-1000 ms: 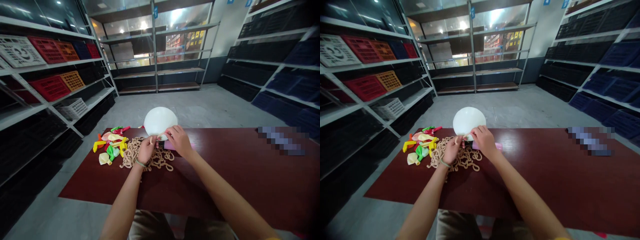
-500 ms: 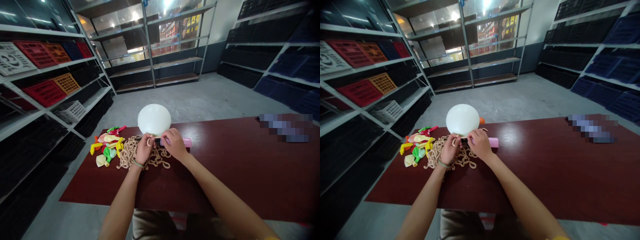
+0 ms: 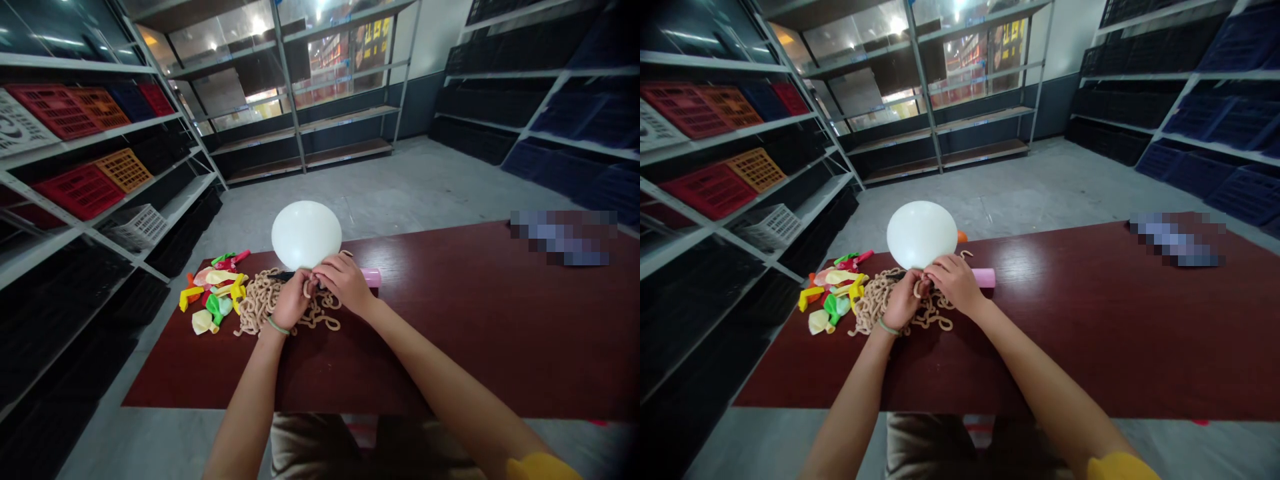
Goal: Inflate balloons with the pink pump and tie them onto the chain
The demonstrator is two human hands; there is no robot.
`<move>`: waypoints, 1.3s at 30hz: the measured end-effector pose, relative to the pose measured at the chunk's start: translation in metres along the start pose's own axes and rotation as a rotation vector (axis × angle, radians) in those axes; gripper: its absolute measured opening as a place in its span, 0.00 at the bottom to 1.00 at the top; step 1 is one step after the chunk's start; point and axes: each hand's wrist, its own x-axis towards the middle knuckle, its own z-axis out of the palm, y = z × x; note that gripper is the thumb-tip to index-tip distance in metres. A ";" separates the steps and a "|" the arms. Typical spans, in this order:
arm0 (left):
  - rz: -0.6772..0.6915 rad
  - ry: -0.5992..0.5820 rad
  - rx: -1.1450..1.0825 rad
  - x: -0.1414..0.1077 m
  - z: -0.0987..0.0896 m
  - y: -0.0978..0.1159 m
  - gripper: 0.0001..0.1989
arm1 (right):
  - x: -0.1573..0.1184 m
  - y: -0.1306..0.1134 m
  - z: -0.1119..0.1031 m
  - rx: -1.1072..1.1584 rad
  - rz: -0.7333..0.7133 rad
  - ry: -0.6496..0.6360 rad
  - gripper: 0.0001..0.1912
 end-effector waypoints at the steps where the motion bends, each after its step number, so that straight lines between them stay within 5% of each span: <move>1: 0.006 -0.007 0.010 0.000 0.000 0.000 0.08 | 0.000 0.000 -0.001 -0.026 -0.012 -0.003 0.11; 9: 0.049 -0.042 -0.043 0.000 -0.003 0.004 0.08 | -0.002 0.001 0.003 -0.141 -0.038 -0.054 0.12; 20: -0.061 0.301 0.084 -0.003 0.002 -0.007 0.08 | -0.003 -0.013 0.013 -0.015 -0.008 -0.006 0.08; 32: 0.084 0.399 0.093 -0.003 0.007 -0.020 0.07 | -0.001 -0.024 0.007 0.296 0.067 0.071 0.10; 39: 0.223 0.334 0.127 -0.003 0.004 -0.021 0.10 | 0.001 -0.024 0.007 0.361 0.102 0.069 0.11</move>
